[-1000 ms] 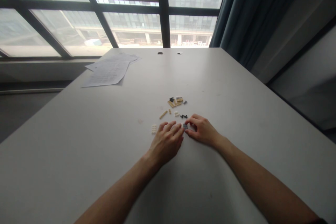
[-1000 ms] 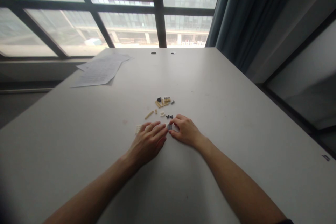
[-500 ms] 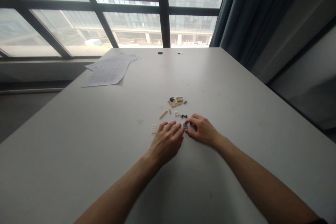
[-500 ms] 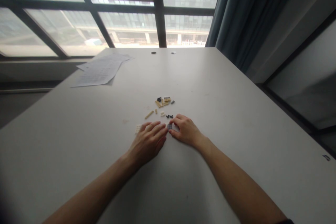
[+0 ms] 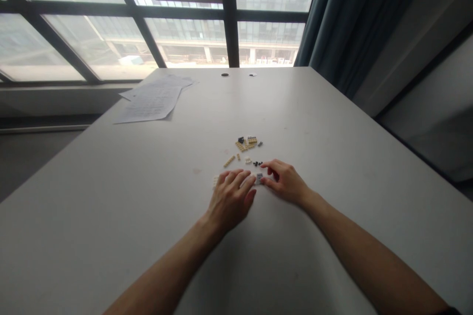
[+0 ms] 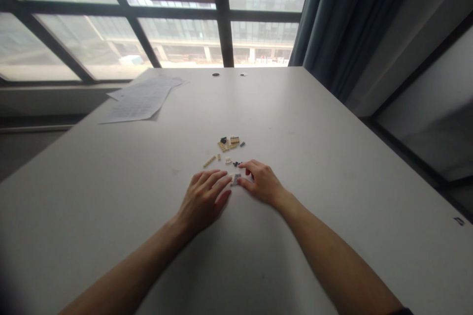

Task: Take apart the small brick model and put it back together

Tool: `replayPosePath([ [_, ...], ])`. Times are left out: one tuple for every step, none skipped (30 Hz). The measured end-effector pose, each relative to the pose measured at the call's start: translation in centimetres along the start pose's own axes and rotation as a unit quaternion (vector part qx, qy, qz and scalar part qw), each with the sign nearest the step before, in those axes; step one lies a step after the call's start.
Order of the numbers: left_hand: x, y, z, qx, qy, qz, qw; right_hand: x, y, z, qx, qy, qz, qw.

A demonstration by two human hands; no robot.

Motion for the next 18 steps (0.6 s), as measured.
replayPosePath([
  [0.1,0.0,0.0,-0.01,0.009,-0.007,1.0,0.0,0.0,0.0,-0.011,-0.001,-0.004,1.0],
  [0.2,0.1,0.0,-0.019,0.019,-0.014,1.0,-0.1,0.1,0.0,-0.024,-0.003,-0.011,1.0],
  [0.3,0.2,0.1,-0.027,0.031,-0.021,0.999,-0.1,0.1,0.0,-0.039,-0.006,-0.019,0.999],
  [0.5,0.3,0.3,-0.032,0.042,-0.028,0.998,-0.2,0.2,0.0,-0.054,-0.011,-0.026,0.998],
  [0.7,0.4,0.5,-0.034,0.053,-0.033,0.997,-0.2,0.2,0.0,-0.067,-0.017,-0.031,0.997],
  [1.1,0.6,0.9,-0.035,0.064,-0.036,0.997,-0.3,0.3,0.0,-0.079,-0.023,-0.034,0.996],
  [1.5,0.7,1.3,-0.033,0.075,-0.035,0.996,-0.4,0.3,0.0,-0.088,-0.029,-0.034,0.995],
  [2.0,0.8,1.9,-0.031,0.085,-0.03,0.995,-0.5,0.3,0.0,-0.094,-0.033,-0.033,0.994],
  [2.6,0.9,2.6,-0.026,0.096,-0.023,0.995,-0.6,0.3,0.0,-0.1,-0.038,-0.031,0.994],
  [3.4,0.9,3.3,-0.019,0.109,-0.014,0.994,-0.7,0.4,0.1,-0.105,-0.042,-0.029,0.993],
  [4.2,0.9,4.0,-0.011,0.123,-0.006,0.992,-0.8,0.4,0.1,-0.11,-0.047,-0.026,0.992],
  [5.1,0.7,4.7,0.004,0.139,-0.001,0.99,-0.9,0.4,0.1,-0.116,-0.053,-0.022,0.992],
  [6.1,0.6,5.4,0.019,0.159,0.0,0.987,-1.0,0.4,0.2,-0.12,-0.059,-0.018,0.991],
  [7.0,0.3,5.9,0.035,0.174,0.001,0.984,-1.2,0.4,0.2,-0.124,-0.066,-0.015,0.99],
  [7.8,0.1,6.3,0.05,0.188,0.001,0.981,-1.3,0.4,0.2,-0.127,-0.072,-0.012,0.989],
  [8.5,-0.1,6.6,0.064,0.2,0.001,0.978,-1.4,0.4,0.2,-0.129,-0.076,-0.01,0.989],
  [9.1,-0.2,6.8,0.074,0.207,0.0,0.975,-1.4,0.4,0.2,-0.13,-0.079,-0.008,0.988],
  [9.5,-0.3,6.8,0.082,0.211,0.0,0.974,-1.5,0.4,0.2,-0.129,-0.08,-0.007,0.988],
])
Point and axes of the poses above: each hand's wrist, its own z-axis towards the middle knuckle, its own y-axis out of the back of the hand, x = y × z, the point moved 2 cm from there along z, towards the middle knuckle, and after that the axes turned 13 degrees about y, right-handed, at the moved point
